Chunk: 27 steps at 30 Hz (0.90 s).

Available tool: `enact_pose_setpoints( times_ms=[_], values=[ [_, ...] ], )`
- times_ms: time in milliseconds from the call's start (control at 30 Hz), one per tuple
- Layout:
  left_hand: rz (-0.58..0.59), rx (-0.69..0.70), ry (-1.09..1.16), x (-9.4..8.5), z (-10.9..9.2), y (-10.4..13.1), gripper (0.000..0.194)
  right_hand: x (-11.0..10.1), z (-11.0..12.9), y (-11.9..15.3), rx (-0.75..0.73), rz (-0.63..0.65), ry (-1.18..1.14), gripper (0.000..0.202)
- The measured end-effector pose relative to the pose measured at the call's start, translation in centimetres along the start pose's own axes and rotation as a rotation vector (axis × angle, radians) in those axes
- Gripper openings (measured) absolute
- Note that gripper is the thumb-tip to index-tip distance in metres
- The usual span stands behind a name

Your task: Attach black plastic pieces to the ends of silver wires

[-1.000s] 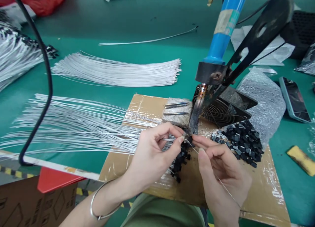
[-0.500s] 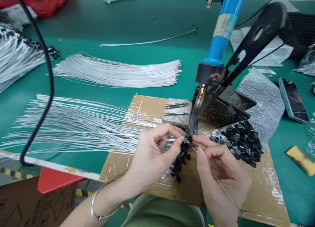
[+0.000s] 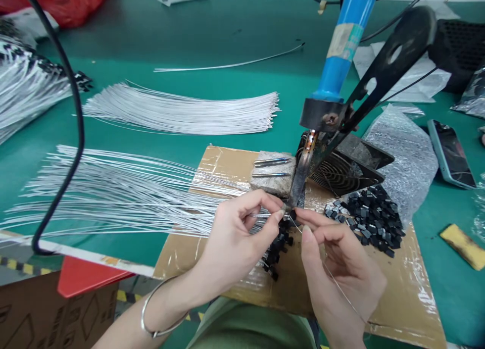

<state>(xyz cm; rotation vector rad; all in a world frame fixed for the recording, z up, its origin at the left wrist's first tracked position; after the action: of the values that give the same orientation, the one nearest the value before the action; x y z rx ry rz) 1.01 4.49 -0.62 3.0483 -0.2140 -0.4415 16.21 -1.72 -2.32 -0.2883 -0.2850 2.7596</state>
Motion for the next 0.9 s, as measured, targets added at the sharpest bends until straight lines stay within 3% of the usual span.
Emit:
enact_pose_setpoints(
  times_ms=[900],
  values=[
    [-0.018,0.026,-0.018,0.05,-0.38,0.08,0.012,0.42,0.94,0.13,-0.103,-0.05,0.105,0.017]
  ],
)
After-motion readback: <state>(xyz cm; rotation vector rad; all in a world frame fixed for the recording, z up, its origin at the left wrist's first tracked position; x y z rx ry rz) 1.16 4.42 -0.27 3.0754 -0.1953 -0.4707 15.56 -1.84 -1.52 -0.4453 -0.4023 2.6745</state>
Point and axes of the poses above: each hand's wrist, its own y-axis away from the middle knuckle, its own x-axis out of the palm, z = x × y, the point moved 5 cm from there along -y, towards the middle knuckle, and after that the axes turned 2 degrees about z, right-handed, at the moved point
